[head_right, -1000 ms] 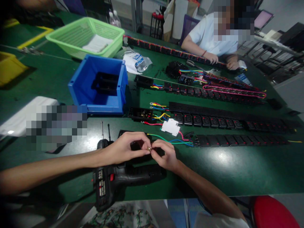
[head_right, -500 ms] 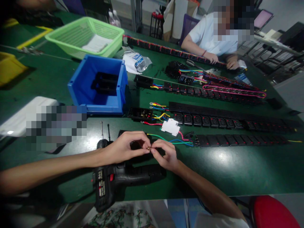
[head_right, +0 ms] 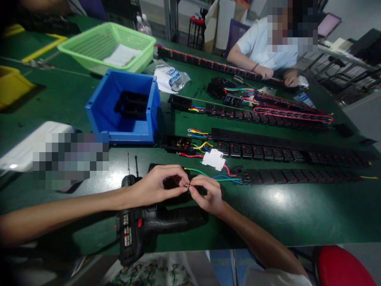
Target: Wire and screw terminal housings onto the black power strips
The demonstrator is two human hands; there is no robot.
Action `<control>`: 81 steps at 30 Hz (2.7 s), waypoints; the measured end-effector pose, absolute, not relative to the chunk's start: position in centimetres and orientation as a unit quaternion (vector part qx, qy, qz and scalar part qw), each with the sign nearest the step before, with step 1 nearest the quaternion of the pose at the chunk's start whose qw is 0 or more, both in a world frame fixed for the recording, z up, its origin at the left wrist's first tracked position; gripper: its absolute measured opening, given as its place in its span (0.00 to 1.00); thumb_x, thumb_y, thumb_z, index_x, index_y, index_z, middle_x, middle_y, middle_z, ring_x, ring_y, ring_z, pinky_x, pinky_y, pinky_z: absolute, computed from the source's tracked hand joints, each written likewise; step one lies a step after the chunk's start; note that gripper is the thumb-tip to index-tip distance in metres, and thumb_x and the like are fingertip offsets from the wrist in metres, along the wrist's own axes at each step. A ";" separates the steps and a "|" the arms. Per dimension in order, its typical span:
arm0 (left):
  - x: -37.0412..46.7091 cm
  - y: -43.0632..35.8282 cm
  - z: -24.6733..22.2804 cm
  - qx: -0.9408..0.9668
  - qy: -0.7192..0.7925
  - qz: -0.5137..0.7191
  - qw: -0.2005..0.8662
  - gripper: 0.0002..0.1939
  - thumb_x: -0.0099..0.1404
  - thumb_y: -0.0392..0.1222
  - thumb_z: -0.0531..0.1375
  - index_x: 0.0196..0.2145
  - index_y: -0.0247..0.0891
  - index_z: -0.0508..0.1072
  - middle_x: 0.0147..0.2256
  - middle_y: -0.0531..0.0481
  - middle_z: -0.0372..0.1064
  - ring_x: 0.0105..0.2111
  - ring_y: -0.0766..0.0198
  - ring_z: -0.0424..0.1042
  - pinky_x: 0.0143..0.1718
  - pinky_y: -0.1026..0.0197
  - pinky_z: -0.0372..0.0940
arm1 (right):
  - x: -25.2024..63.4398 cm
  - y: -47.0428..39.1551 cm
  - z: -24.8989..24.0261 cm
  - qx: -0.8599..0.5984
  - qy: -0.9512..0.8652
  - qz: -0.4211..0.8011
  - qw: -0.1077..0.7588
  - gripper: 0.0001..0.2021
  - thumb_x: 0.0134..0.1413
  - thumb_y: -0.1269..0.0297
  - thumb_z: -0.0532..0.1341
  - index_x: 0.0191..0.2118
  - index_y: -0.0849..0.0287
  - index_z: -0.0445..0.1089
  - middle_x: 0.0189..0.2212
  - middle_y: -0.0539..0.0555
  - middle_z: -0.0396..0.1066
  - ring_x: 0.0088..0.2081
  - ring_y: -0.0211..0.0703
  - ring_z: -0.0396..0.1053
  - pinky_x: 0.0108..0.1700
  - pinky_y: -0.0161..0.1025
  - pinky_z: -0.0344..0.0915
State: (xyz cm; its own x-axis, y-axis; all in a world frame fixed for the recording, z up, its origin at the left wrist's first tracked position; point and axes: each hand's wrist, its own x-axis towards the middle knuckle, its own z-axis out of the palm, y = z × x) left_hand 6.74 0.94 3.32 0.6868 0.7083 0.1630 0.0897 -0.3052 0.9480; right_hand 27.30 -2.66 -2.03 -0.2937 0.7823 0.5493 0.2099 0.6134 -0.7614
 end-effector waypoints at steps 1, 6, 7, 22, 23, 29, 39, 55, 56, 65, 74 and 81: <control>6.7 0.9 3.3 0.753 0.268 0.292 0.525 0.05 0.63 0.37 0.60 0.37 0.34 0.72 0.34 0.51 0.68 0.33 0.70 0.69 0.37 0.66 0.64 | 27.3 -2.6 -2.1 -0.330 -0.751 0.286 0.495 0.11 0.53 0.77 0.61 0.42 0.58 0.70 0.32 0.54 0.73 0.33 0.40 0.71 0.35 0.38 0.69; 6.7 1.0 3.4 0.755 0.275 0.291 0.519 0.05 0.63 0.36 0.60 0.37 0.35 0.72 0.34 0.52 0.68 0.33 0.70 0.69 0.37 0.67 0.64 | 27.2 -2.5 -2.3 -0.325 -0.751 0.280 0.501 0.14 0.51 0.80 0.62 0.43 0.58 0.70 0.32 0.54 0.73 0.34 0.40 0.71 0.36 0.38 0.69; 6.8 1.0 3.4 0.755 0.275 0.291 0.519 0.05 0.63 0.36 0.60 0.37 0.35 0.72 0.34 0.52 0.68 0.33 0.70 0.69 0.37 0.66 0.64 | 27.2 -2.5 -2.4 -0.324 -0.751 0.280 0.502 0.14 0.51 0.80 0.62 0.43 0.57 0.70 0.32 0.54 0.73 0.34 0.40 0.71 0.36 0.38 0.69; 6.6 1.0 3.3 0.782 0.266 0.288 0.485 0.04 0.64 0.36 0.59 0.37 0.35 0.72 0.33 0.52 0.67 0.33 0.70 0.67 0.36 0.66 0.63 | 27.2 -2.5 -2.1 -0.325 -0.758 0.298 0.480 0.10 0.55 0.77 0.60 0.41 0.59 0.70 0.32 0.54 0.72 0.33 0.40 0.70 0.35 0.38 0.68; 6.6 1.0 3.3 0.782 0.266 0.289 0.483 0.04 0.64 0.36 0.59 0.37 0.35 0.72 0.33 0.52 0.67 0.33 0.70 0.67 0.36 0.66 0.63 | 27.2 -2.5 -2.1 -0.323 -0.757 0.296 0.485 0.11 0.54 0.78 0.60 0.41 0.59 0.70 0.32 0.54 0.72 0.33 0.40 0.70 0.35 0.38 0.68; 6.7 0.9 3.3 0.783 0.266 0.296 0.478 0.05 0.63 0.36 0.60 0.38 0.35 0.72 0.33 0.52 0.68 0.33 0.69 0.67 0.36 0.66 0.63 | 27.1 -2.6 -2.0 -0.322 -0.753 0.281 0.499 0.13 0.51 0.79 0.62 0.42 0.58 0.70 0.32 0.54 0.72 0.33 0.40 0.71 0.35 0.39 0.69; 6.5 0.9 3.3 0.788 0.270 0.290 0.472 0.05 0.63 0.37 0.60 0.38 0.35 0.72 0.33 0.52 0.68 0.33 0.69 0.67 0.36 0.66 0.63 | 27.1 -2.4 -2.4 -0.306 -0.748 0.277 0.519 0.16 0.48 0.81 0.63 0.43 0.57 0.70 0.32 0.54 0.73 0.34 0.40 0.71 0.35 0.39 0.69; 6.5 0.9 3.3 0.795 0.262 0.288 0.466 0.06 0.64 0.38 0.59 0.39 0.36 0.72 0.33 0.51 0.67 0.33 0.68 0.67 0.36 0.65 0.63 | 27.1 -2.7 -2.0 -0.323 -0.753 0.298 0.490 0.11 0.52 0.78 0.60 0.41 0.59 0.70 0.31 0.54 0.72 0.32 0.40 0.70 0.34 0.38 0.68; 6.5 0.9 3.3 0.795 0.263 0.288 0.466 0.06 0.64 0.38 0.59 0.39 0.36 0.72 0.33 0.51 0.67 0.32 0.68 0.67 0.36 0.65 0.63 | 27.1 -2.7 -1.9 -0.323 -0.752 0.294 0.493 0.11 0.52 0.78 0.61 0.41 0.59 0.70 0.31 0.53 0.72 0.32 0.39 0.70 0.34 0.37 0.68; 6.5 0.8 3.2 0.795 0.266 0.285 0.465 0.06 0.65 0.39 0.59 0.38 0.35 0.72 0.33 0.52 0.67 0.32 0.69 0.67 0.35 0.66 0.64 | 27.0 -2.7 -2.2 -0.326 -0.750 0.264 0.511 0.11 0.51 0.78 0.62 0.40 0.58 0.70 0.30 0.53 0.72 0.31 0.39 0.71 0.33 0.37 0.68; 6.5 0.7 3.1 0.792 0.264 0.294 0.466 0.06 0.65 0.40 0.59 0.39 0.36 0.72 0.33 0.51 0.68 0.32 0.69 0.67 0.35 0.66 0.63 | 27.0 -2.8 -2.5 -0.328 -0.741 0.257 0.526 0.12 0.50 0.78 0.63 0.40 0.57 0.70 0.29 0.53 0.73 0.30 0.40 0.71 0.32 0.38 0.69; 6.4 0.7 3.0 0.793 0.260 0.300 0.462 0.06 0.64 0.38 0.58 0.39 0.36 0.72 0.34 0.51 0.68 0.33 0.68 0.68 0.36 0.65 0.64 | 27.0 -2.8 -2.5 -0.339 -0.737 0.282 0.512 0.09 0.52 0.74 0.62 0.40 0.57 0.70 0.30 0.54 0.73 0.32 0.41 0.72 0.34 0.39 0.69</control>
State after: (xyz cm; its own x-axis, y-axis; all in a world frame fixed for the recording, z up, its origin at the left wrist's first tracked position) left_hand 6.43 0.73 3.01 0.6846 0.6902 0.2344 0.1358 -0.4368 0.8893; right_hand 26.98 -2.76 -2.51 -0.2462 0.7894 0.5624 0.2115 0.6100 -0.7636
